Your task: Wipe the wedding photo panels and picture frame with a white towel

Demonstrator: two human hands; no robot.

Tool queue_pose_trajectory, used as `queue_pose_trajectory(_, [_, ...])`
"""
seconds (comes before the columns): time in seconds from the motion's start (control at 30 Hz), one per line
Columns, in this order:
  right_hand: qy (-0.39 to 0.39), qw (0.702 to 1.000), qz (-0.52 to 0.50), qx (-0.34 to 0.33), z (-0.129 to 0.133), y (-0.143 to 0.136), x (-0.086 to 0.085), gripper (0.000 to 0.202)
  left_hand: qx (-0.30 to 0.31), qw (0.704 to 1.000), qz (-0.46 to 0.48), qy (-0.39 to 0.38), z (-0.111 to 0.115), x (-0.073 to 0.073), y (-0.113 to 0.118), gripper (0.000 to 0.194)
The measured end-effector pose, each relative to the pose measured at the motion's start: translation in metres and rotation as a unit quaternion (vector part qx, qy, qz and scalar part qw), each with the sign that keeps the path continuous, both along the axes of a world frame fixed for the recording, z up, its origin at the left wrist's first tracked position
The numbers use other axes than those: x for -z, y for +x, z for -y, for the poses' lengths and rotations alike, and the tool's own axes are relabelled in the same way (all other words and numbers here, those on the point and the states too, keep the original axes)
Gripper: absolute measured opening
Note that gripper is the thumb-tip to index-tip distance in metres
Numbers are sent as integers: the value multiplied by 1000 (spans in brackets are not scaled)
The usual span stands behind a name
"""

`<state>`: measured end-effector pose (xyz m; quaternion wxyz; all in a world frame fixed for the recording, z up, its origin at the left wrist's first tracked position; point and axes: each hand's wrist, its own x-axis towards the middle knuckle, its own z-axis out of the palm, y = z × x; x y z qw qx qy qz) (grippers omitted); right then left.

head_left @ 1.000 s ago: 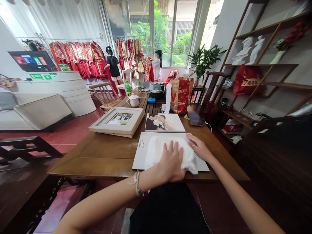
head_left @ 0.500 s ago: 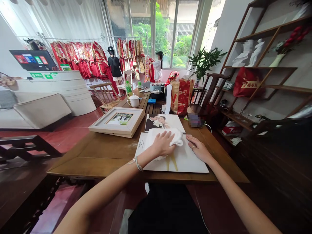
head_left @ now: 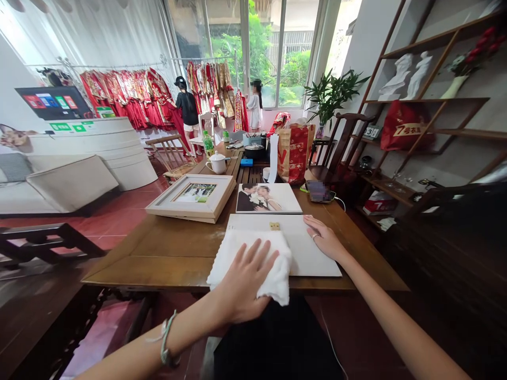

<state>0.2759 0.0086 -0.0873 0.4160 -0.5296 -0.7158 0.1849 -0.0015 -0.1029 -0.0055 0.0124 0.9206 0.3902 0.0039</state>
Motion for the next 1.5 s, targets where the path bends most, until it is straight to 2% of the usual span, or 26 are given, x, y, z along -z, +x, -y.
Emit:
queue_pose_trajectory(0.1, [-4, 1000, 3, 2, 0, 0, -1, 37, 7, 1000, 2, -9, -7, -1, -3, 71])
queue_pose_trajectory(0.33, [-1, 1000, 6, 4, 2, 0, -3, 36, -36, 998, -23, 52, -92, 4, -14, 63])
queue_pose_trajectory(0.43, [-1, 1000, -2, 1, 2, 0, -3, 36, -45, 997, -31, 51, -109, 6, -15, 56])
queue_pose_trajectory(0.5, [0, 1000, 1, 2, 2, 0, -3, 36, -44, 997, -26, 52, -107, 8, -16, 51])
queue_pose_trajectory(0.57, [2, 1000, 10, 3, 1, 0, -2, 37, -38, 998, -23, 52, -93, 8, -17, 49])
queue_pose_trajectory(0.67, [2, 1000, 24, 5, 1, 0, -2, 38, -23, 998, -29, 41, -59, 6, -20, 52])
queue_pose_trajectory(0.77, [2, 1000, 30, 4, 0, 0, -1, 38, 5, 999, -40, 18, -21, 1, -23, 64])
queue_pose_trajectory(0.87, [5, 1000, 26, 6, 0, 0, -1, 38, 13, 999, -46, -4, -2, -3, -24, 74])
queue_pose_trajectory(0.97, [1, 1000, 24, 7, 1, 0, -2, 38, 4, 999, -50, -5, -12, -4, -22, 72])
queue_pose_trajectory(1.17, [-7, 1000, 22, 5, 2, 0, -3, 37, -40, 998, -37, 41, -76, 5, -10, 58])
queue_pose_trajectory(1.27, [-3, 1000, 21, 3, 2, 0, -4, 37, -50, 996, -38, 64, -97, 9, -6, 56])
queue_pose_trajectory(1.4, [-7, 999, 31, 4, 3, 0, -6, 38, -50, 995, -38, 75, -102, 10, -5, 55])
queue_pose_trajectory(1.5, [-7, 999, 33, 4, 3, 0, -6, 38, -47, 996, -42, 70, -84, 8, -7, 56])
